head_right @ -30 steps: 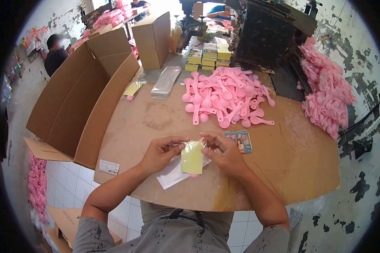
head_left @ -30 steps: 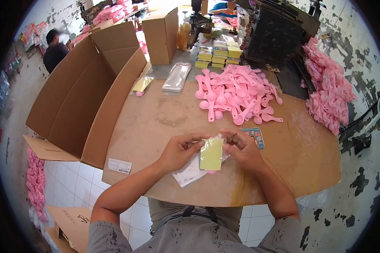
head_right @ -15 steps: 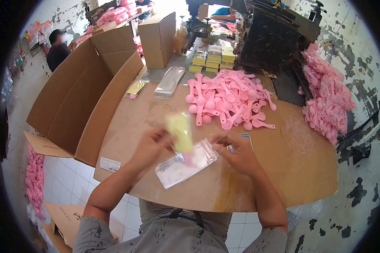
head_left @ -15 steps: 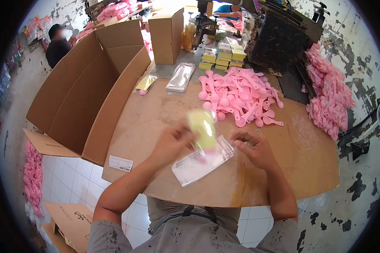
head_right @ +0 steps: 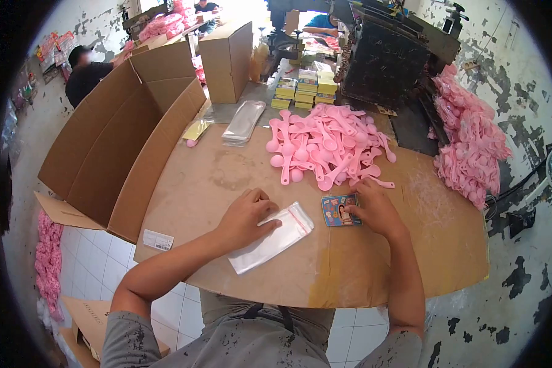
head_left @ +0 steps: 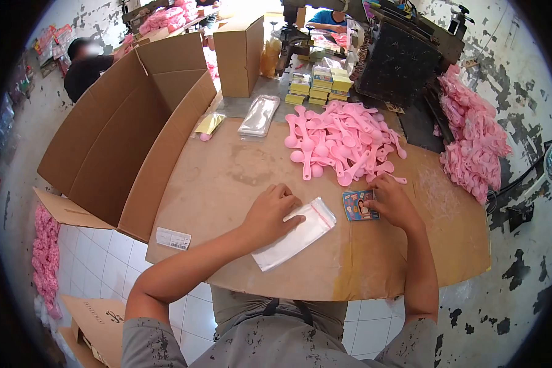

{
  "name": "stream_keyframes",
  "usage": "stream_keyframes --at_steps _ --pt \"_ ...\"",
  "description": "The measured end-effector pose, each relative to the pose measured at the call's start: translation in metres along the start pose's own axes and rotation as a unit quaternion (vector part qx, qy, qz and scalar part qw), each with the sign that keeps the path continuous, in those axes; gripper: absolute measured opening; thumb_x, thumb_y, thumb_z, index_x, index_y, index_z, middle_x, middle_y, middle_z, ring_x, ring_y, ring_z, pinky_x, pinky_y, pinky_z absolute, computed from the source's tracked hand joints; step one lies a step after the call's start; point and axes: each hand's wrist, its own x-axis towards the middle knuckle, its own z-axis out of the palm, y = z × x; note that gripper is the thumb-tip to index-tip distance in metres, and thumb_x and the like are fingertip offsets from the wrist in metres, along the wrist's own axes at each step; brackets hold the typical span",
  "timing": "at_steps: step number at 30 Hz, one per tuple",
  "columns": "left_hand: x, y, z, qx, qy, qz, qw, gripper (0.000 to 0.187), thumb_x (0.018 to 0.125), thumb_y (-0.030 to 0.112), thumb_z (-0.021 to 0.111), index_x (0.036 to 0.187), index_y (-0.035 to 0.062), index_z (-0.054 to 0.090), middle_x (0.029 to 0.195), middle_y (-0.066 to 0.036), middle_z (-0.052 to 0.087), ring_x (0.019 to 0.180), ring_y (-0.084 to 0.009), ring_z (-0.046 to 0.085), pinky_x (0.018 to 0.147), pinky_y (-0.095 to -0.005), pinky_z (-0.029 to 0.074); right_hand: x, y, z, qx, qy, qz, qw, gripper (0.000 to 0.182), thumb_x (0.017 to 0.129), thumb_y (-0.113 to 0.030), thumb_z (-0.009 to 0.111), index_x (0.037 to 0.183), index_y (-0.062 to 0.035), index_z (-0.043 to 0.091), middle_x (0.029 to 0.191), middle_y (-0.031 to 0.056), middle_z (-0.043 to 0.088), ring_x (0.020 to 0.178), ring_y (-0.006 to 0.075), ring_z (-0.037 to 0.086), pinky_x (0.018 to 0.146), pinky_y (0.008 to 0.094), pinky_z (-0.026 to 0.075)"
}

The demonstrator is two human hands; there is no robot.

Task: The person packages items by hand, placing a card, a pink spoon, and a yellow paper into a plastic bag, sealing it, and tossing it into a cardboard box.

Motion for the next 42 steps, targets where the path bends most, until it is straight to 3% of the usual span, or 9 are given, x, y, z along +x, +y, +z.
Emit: stream_keyframes --at_steps 3,7,9,12,16,22,25,28,42 --pt "0.002 -0.001 0.0 -0.081 -0.033 -0.073 0.994 0.034 0.086 0.015 0.082 0.116 0.0041 0.072 0.1 -0.008 0.065 0.085 -0.0191 0.063 0.078 -0.0324 0.052 0.005 -0.002 -0.006 -0.023 0.009 -0.035 0.999 0.028 0.083 -0.009 0.081 0.103 -0.0015 0.064 0.109 0.0095 0.064 0.103 0.0264 0.063 0.094 0.0397 0.049" --pt "0.003 0.005 -0.003 -0.297 -0.018 -0.198 0.934 0.025 0.09 0.01 0.079 0.113 0.002 0.073 0.094 -0.005 0.072 0.078 -0.0099 0.063 0.07 -0.0279 0.052 0.01 -0.024 -0.02 0.209 -0.078 0.017 0.975 0.023 0.087 -0.01 0.08 0.104 -0.0053 0.065 0.101 0.0071 0.065 0.095 0.0177 0.065 0.087 0.0365 0.051" --pt "0.001 0.002 0.003 -0.315 -0.001 -0.194 0.929 0.023 0.092 0.009 0.078 0.113 0.0009 0.073 0.09 -0.004 0.073 0.075 -0.0068 0.062 0.068 -0.0264 0.051 0.011 -0.04 -0.006 0.42 -0.056 0.0 0.906 0.02 0.088 -0.009 0.078 0.105 -0.0063 0.066 0.102 0.0066 0.066 0.095 0.014 0.066 0.085 0.0337 0.052" --pt "-0.001 0.0 0.004 -0.294 -0.008 -0.189 0.937 0.023 0.093 0.008 0.077 0.114 -0.0005 0.072 0.088 -0.004 0.074 0.075 -0.0054 0.062 0.068 -0.0251 0.052 0.009 -0.059 0.017 0.465 -0.065 0.02 0.882 0.016 0.091 -0.007 0.074 0.106 -0.0044 0.07 0.103 0.0068 0.068 0.101 0.0166 0.066 0.088 0.0324 0.052" --pt "0.002 0.005 -0.01 -0.255 -0.071 -0.202 0.943 0.017 0.094 0.008 0.075 0.108 -0.0018 0.071 0.092 -0.004 0.074 0.077 -0.0067 0.065 0.07 -0.0238 0.053 0.008 -0.052 0.048 0.188 -0.075 -0.106 0.974 0.021 0.092 -0.006 0.069 0.113 -0.0038 0.074 0.097 0.0064 0.066 0.095 0.0206 0.065 0.084 0.0342 0.05" --pt "0.002 -0.009 0.003 -0.349 0.108 -0.09 0.927 0.015 0.098 0.008 0.07 0.11 0.0012 0.064 0.099 -0.008 0.073 0.077 -0.0111 0.068 0.07 -0.0255 0.053 0.004 -0.054 0.05 -0.003 -0.028 -0.223 0.974 0.019 0.089 -0.002 0.069 0.107 -0.0045 0.076 0.094 0.0088 0.065 0.091 0.0213 0.064 0.079 0.0349 0.05" --pt "-0.001 -0.008 -0.011 -0.55 0.006 -0.22 0.806 0.023 0.1 0.005 0.068 0.121 0.0017 0.06 0.1 -0.009 0.075 0.084 -0.011 0.071 0.073 -0.0247 0.055 -0.002 -0.062 0.048 0.176 -0.009 -0.089 0.98 0.019 0.092 -0.001 0.069 0.11 -0.0037 0.074 0.096 0.0055 0.066 0.086 0.0142 0.065 0.072 0.031 0.05" --pt "-0.001 0.003 -0.013 -0.536 -0.009 -0.227 0.813 0.028 0.099 0.002 0.068 0.125 0.0 0.057 0.101 -0.011 0.076 0.09 -0.0136 0.074 0.076 -0.0249 0.057 -0.004 -0.064 0.056 0.374 0.083 0.058 0.922 0.021 0.095 -0.001 0.069 0.117 -0.0028 0.071 0.1 0.0025 0.065 0.085 0.0077 0.064 0.07 0.0261 0.049" --pt "-0.008 0.014 -0.004 -0.46 -0.062 -0.188 0.865 0.057 0.099 0.002 0.069 0.15 0.0007 0.046 0.101 -0.012 0.078 0.09 -0.0094 0.071 0.083 -0.0271 0.055 -0.004 -0.055 0.063 0.386 0.152 -0.054 0.908 0.027 0.095 0.002 0.07 0.121 -0.0029 0.069 0.105 0.0034 0.062 0.085 0.0096 0.063 0.074 0.0258 0.052"
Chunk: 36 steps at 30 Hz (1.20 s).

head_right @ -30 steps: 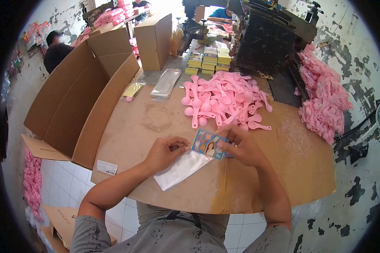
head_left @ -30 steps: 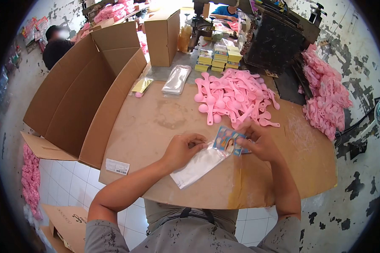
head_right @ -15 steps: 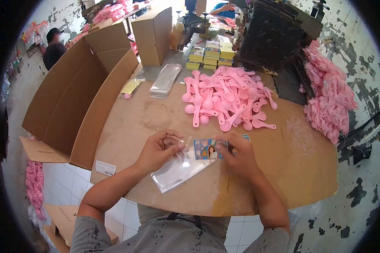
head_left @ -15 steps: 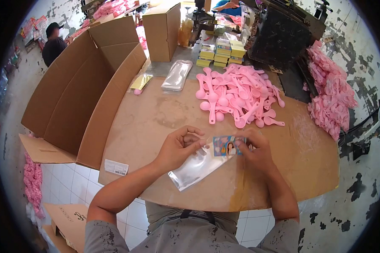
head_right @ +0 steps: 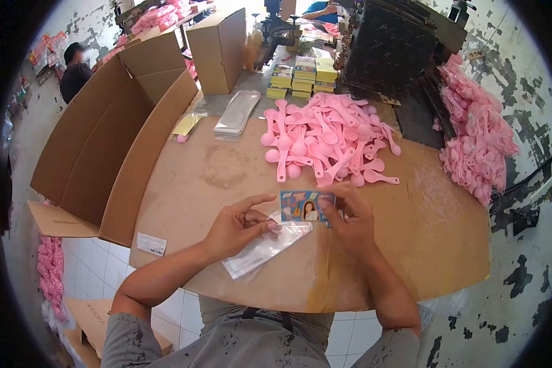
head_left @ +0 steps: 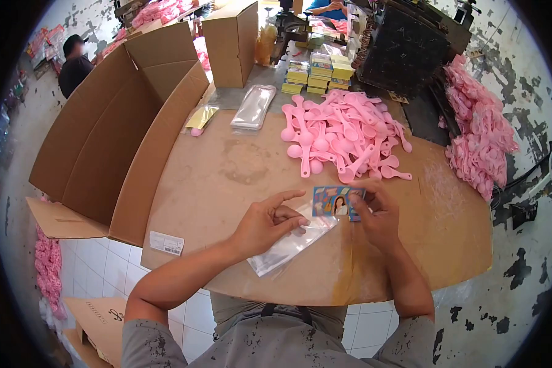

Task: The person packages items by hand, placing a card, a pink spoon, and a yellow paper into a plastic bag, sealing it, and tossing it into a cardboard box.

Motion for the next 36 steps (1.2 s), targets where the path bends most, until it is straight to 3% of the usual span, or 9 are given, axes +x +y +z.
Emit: stream_keyframes --at_steps 4,7,10,16,22,27,29,32,36 --pt "-0.001 0.003 0.0 0.005 -0.002 0.003 1.0 0.058 0.099 0.004 0.069 0.152 0.0038 0.045 0.102 -0.013 0.078 0.09 -0.0099 0.071 0.082 -0.0276 0.056 0.007 -0.019 -0.005 -0.152 -0.159 -0.081 0.972 0.024 0.096 0.001 0.068 0.12 -0.0004 0.068 0.099 0.0015 0.065 0.095 0.0092 0.065 0.081 0.0256 0.053" --pt "-0.004 0.013 0.003 0.05 -0.026 -0.013 0.998 0.058 0.099 0.003 0.069 0.152 0.0032 0.045 0.1 -0.011 0.078 0.094 -0.009 0.07 0.084 -0.0263 0.055 0.001 -0.024 0.009 -0.139 -0.174 0.036 0.974 0.027 0.093 0.0 0.073 0.12 -0.0032 0.068 0.101 0.0041 0.069 0.083 0.0101 0.065 0.069 0.0248 0.051" --pt "-0.005 0.011 0.005 0.096 -0.054 0.008 0.994 0.061 0.099 0.003 0.069 0.154 0.0044 0.042 0.104 -0.012 0.077 0.095 -0.0105 0.07 0.084 -0.0263 0.055 -0.007 -0.014 0.031 0.12 -0.089 0.116 0.982 0.027 0.094 -0.003 0.074 0.119 -0.0013 0.064 0.098 0.0069 0.07 0.087 0.0102 0.067 0.069 0.0247 0.053" --pt "-0.005 0.009 0.002 0.023 -0.071 0.005 0.997 0.062 0.101 0.001 0.064 0.156 0.0045 0.035 0.11 -0.012 0.075 0.1 -0.0124 0.069 0.084 -0.0267 0.055 -0.008 0.009 0.016 0.113 -0.045 0.128 0.984 0.022 0.097 -0.011 0.074 0.114 -0.0008 0.064 0.104 0.0079 0.069 0.094 0.0114 0.068 0.08 0.025 0.055" --pt "-0.003 0.005 0.001 -0.023 -0.042 -0.027 0.999 0.057 0.102 0.0 0.062 0.154 0.0042 0.039 0.106 -0.01 0.074 0.096 -0.0095 0.068 0.083 -0.0248 0.053 0.0 -0.015 0.011 -0.033 -0.272 -0.015 0.962 0.026 0.1 -0.022 0.069 0.114 0.0005 0.07 0.111 0.008 0.068 0.104 0.0203 0.065 0.088 0.0369 0.053" --pt "-0.003 0.007 -0.001 -0.067 -0.037 -0.034 0.996 0.049 0.103 0.002 0.061 0.149 0.0018 0.046 0.106 -0.009 0.074 0.095 -0.0084 0.067 0.082 -0.0242 0.054 0.035 0.02 -0.067 -0.328 0.125 0.05 0.935 0.026 0.095 -0.014 0.066 0.117 0.0014 0.069 0.123 0.0164 0.065 0.112 0.0323 0.062 0.097 0.0425 0.048" --pt "-0.003 0.007 -0.001 -0.091 -0.036 -0.027 0.995 0.047 0.103 0.002 0.061 0.148 0.0012 0.048 0.106 -0.009 0.074 0.094 -0.0082 0.068 0.082 -0.0243 0.055 0.035 0.06 -0.125 -0.511 0.12 -0.029 0.85 0.023 0.094 -0.012 0.066 0.114 0.0007 0.069 0.117 0.0195 0.066 0.11 0.0371 0.061 0.099 0.044 0.046" --pt "0.0 0.004 -0.003 -0.102 -0.034 -0.016 0.994 0.045 0.103 0.003 0.061 0.147 0.0007 0.049 0.107 -0.009 0.073 0.095 -0.0081 0.068 0.083 -0.0246 0.056 0.024 0.051 -0.141 -0.547 0.029 -0.036 0.836 0.019 0.091 -0.003 0.066 0.109 0.0009 0.069 0.104 0.0198 0.069 0.107 0.0374 0.064 0.094 0.043 0.05" --pt "0.0 0.006 -0.005 -0.115 -0.037 -0.022 0.992 0.045 0.103 0.002 0.062 0.146 -0.0002 0.05 0.11 -0.01 0.073 0.099 -0.0088 0.068 0.086 -0.0252 0.056 0.025 0.016 -0.128 -0.428 -0.061 0.103 0.896 0.019 0.091 -0.006 0.073 0.108 0.0011 0.07 0.102 0.0123 0.071 0.097 0.0245 0.067 0.086 0.0369 0.053"
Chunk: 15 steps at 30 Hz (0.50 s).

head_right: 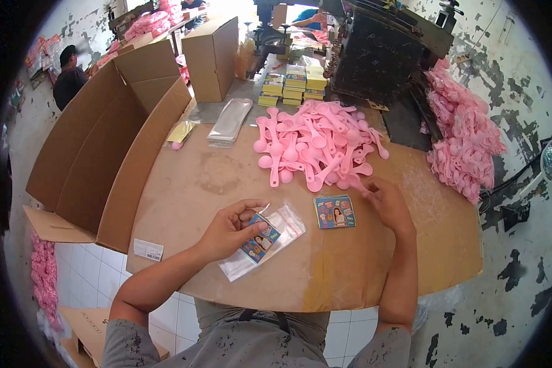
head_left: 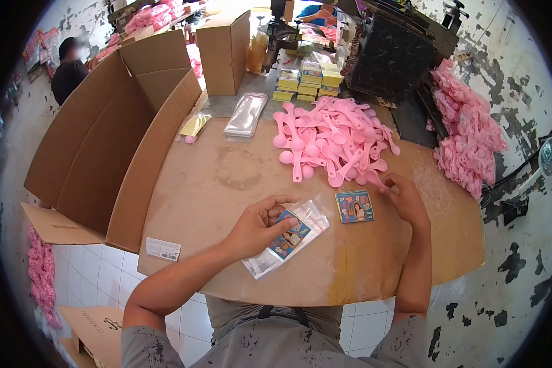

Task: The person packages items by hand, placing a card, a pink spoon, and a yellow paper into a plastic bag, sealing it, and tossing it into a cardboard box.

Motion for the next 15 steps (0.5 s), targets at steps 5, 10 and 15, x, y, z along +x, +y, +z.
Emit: stream_keyframes --at_steps 5,10,15 --pt "-0.003 0.003 0.004 0.012 -0.006 0.007 1.0 0.046 0.102 0.002 0.063 0.146 -0.0012 0.049 0.116 -0.011 0.073 0.106 -0.0107 0.068 0.09 -0.026 0.056 -0.018 -0.086 -0.01 0.172 -0.104 -0.05 0.978 0.018 0.096 -0.012 0.073 0.11 0.0001 0.073 0.097 0.0094 0.074 0.085 0.0128 0.068 0.075 0.0293 0.055" --pt "-0.005 0.0 0.008 0.007 -0.019 0.008 1.0 0.048 0.103 0.003 0.063 0.148 -0.0012 0.048 0.122 -0.013 0.071 0.112 -0.0122 0.067 0.094 -0.0268 0.056 -0.024 -0.137 -0.002 0.278 -0.088 -0.102 0.951 0.015 0.095 -0.006 0.073 0.108 0.0009 0.073 0.092 0.0085 0.072 0.086 0.0121 0.068 0.076 0.0286 0.056" --pt "-0.008 -0.001 0.008 0.046 -0.038 0.013 0.998 0.039 0.104 0.008 0.063 0.141 -0.0015 0.057 0.121 -0.011 0.071 0.11 -0.0108 0.066 0.09 -0.0267 0.055 -0.018 -0.145 0.002 0.198 -0.177 -0.161 0.951 0.013 0.095 -0.005 0.07 0.106 0.0014 0.071 0.093 0.0096 0.07 0.087 0.0173 0.069 0.076 0.0306 0.057"
